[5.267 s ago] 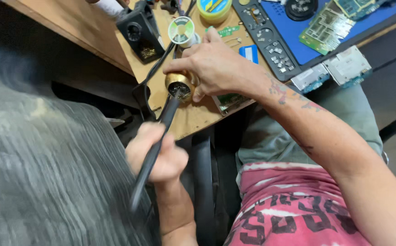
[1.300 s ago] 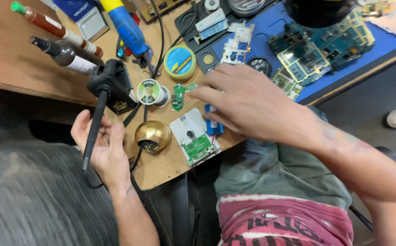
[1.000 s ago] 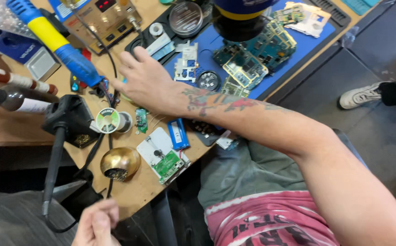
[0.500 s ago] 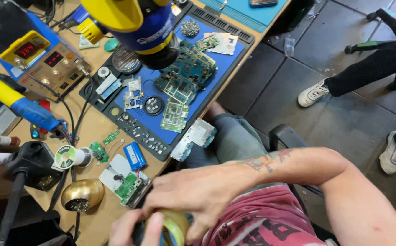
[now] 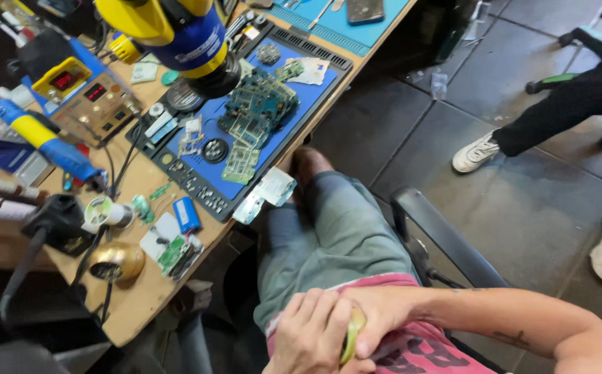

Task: The person cleans a soldering iron tip in a brass sponge, then uses tweezers to apply a paste from a small container onto a green circuit board. The person then uses the soldering iron to work on the circuit board while holding the container.

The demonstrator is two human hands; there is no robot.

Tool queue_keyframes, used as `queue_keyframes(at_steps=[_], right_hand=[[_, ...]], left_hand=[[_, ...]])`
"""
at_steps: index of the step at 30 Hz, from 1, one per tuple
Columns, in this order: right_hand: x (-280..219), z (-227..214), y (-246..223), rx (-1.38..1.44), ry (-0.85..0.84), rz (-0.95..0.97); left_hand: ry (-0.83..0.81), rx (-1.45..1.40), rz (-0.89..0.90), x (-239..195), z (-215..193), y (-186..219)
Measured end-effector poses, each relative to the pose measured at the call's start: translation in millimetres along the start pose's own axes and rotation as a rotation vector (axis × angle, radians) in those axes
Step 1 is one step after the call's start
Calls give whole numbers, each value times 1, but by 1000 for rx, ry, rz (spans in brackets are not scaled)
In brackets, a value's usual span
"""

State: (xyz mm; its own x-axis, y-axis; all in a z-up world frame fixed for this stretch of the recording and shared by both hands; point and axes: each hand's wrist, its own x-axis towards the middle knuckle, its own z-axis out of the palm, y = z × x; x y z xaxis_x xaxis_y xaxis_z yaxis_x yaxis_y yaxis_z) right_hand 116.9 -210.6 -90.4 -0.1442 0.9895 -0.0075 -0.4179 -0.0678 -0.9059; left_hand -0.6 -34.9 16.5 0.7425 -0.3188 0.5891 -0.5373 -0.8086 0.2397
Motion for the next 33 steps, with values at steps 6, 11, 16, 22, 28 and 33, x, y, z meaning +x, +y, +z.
queue_keyframes(at_steps=[6, 11, 16, 22, 28, 33], right_hand=[[-12, -14, 16, -169, -100, 30], [-10, -34, -6, -471, 3, 176], [-14, -42, -2, -336, -57, -166], [-20, -42, -15, -406, 36, -108], [-22, -31, -36, -259, 81, -121], [-40, -35, -41, 0, -42, -41]], left_hand=[[-30, -169, -134, -10, 12, 24], [68, -164, -202, 2, 25, 8], [62, -313, -227, 8, 32, -3], [100, -352, -302, 17, 37, -1], [181, -280, -324, 31, 32, 11], [173, -369, -488, 30, -8, -13]])
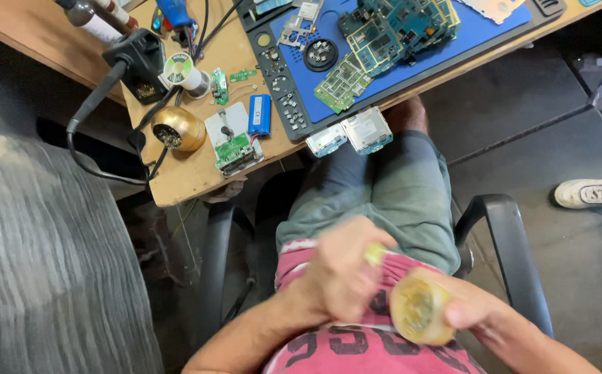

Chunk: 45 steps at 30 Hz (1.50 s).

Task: The person cleans a soldering iron tip in a brass sponge, then uses tweezers to apply a paste from a small container onto a green circuit board. The person then uses the soldering iron to work on the circuit board while holding the container.

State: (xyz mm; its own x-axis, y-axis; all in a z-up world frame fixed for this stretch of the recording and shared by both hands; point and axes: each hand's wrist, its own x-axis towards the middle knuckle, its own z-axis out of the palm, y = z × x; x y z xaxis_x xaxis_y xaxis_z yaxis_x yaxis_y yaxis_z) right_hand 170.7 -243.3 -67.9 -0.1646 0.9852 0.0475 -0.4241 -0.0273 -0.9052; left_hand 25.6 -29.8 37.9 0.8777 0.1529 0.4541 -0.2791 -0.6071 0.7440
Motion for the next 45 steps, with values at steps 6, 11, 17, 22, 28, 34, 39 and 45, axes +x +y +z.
queue_keyframes(at_steps=[6, 11, 17, 22, 28, 34, 39, 45], right_hand=[[-33, -30, 31, 199, 421, -63], [-6, -33, -18, -172, 663, -91], [-5, -71, 10, -182, 816, -259], [-6, -77, -11, -718, 811, 5], [-19, -106, 14, -923, 916, -32], [-24, -110, 2, -1018, 952, -93], [-25, -119, 9, -1024, 1005, -128], [-32, -137, 8, -954, 1082, -139]], left_hand=[[-13, 554, -257, 89, -116, -62], [-36, 1078, -38, 167, -135, -185], [-252, 1118, -279, 185, -130, -208], [-220, 861, 170, 207, -66, -91], [-202, 883, 451, 324, 75, -115], [-359, 695, 97, 452, 148, -194], [-346, 654, 163, 503, 190, -195], [-90, 398, 325, 551, 192, -175]])
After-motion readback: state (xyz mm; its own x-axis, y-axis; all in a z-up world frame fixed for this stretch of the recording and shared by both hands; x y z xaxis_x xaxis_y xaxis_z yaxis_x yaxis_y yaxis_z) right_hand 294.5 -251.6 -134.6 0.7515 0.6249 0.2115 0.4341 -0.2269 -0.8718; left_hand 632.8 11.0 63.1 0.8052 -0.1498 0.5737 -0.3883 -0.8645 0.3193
